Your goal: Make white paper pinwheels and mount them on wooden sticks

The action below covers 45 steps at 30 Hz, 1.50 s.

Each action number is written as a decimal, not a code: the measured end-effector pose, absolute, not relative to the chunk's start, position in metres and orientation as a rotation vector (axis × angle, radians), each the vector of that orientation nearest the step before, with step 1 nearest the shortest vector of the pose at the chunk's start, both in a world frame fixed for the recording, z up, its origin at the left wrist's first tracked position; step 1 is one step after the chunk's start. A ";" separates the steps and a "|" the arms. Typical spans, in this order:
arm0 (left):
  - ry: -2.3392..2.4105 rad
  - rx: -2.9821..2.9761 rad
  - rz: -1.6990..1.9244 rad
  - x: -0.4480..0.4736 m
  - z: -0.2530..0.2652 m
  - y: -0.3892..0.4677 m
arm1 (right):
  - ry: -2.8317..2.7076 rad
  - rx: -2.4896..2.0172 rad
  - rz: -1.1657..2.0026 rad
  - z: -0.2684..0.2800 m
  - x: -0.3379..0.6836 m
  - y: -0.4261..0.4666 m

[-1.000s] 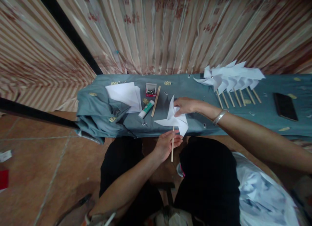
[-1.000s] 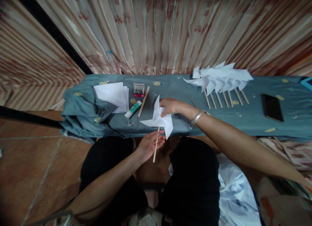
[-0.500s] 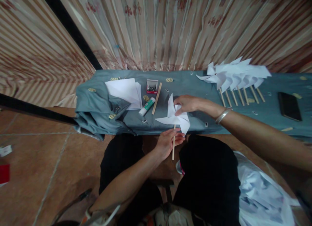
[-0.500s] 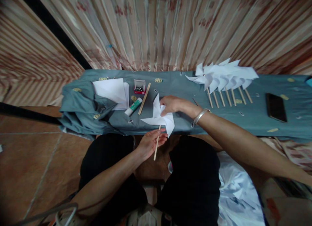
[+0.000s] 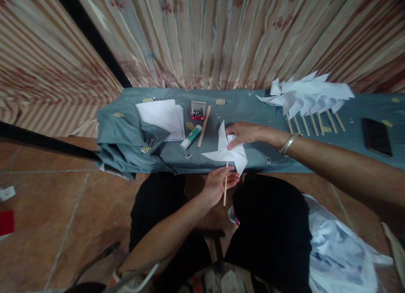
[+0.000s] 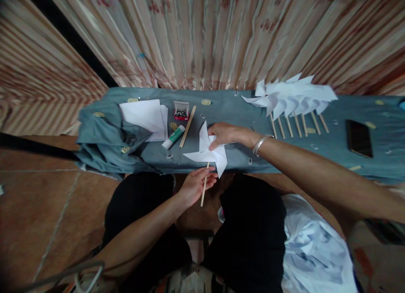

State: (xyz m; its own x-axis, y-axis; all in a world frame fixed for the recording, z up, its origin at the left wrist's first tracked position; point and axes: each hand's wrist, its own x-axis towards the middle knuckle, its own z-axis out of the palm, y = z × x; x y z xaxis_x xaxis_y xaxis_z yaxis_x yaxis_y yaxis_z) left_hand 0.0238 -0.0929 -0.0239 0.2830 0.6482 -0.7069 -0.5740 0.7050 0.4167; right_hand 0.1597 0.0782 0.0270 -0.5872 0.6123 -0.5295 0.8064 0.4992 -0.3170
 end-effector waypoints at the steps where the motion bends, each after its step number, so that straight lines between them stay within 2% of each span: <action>1: 0.991 0.086 0.816 0.024 -0.025 -0.093 | 2.399 1.176 -0.791 0.026 0.160 0.079; 17: 0.894 0.123 0.823 0.020 -0.038 -0.095 | 2.321 1.146 -1.138 0.018 0.166 0.088; 32: 0.910 0.132 0.802 0.022 -0.040 -0.094 | 2.282 1.104 -1.029 0.023 0.162 0.089; 45: 0.903 0.136 0.811 0.023 -0.040 -0.095 | 2.291 1.094 -1.082 0.018 0.165 0.090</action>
State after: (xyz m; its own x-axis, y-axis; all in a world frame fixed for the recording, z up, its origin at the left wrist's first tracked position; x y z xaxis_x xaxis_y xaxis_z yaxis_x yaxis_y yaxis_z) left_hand 0.0234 -0.0950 -0.0397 0.3504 0.6781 -0.6461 -0.5697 0.7018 0.4277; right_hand 0.1654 0.0899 0.0175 -0.6249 0.4885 -0.6090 0.7806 0.4005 -0.4798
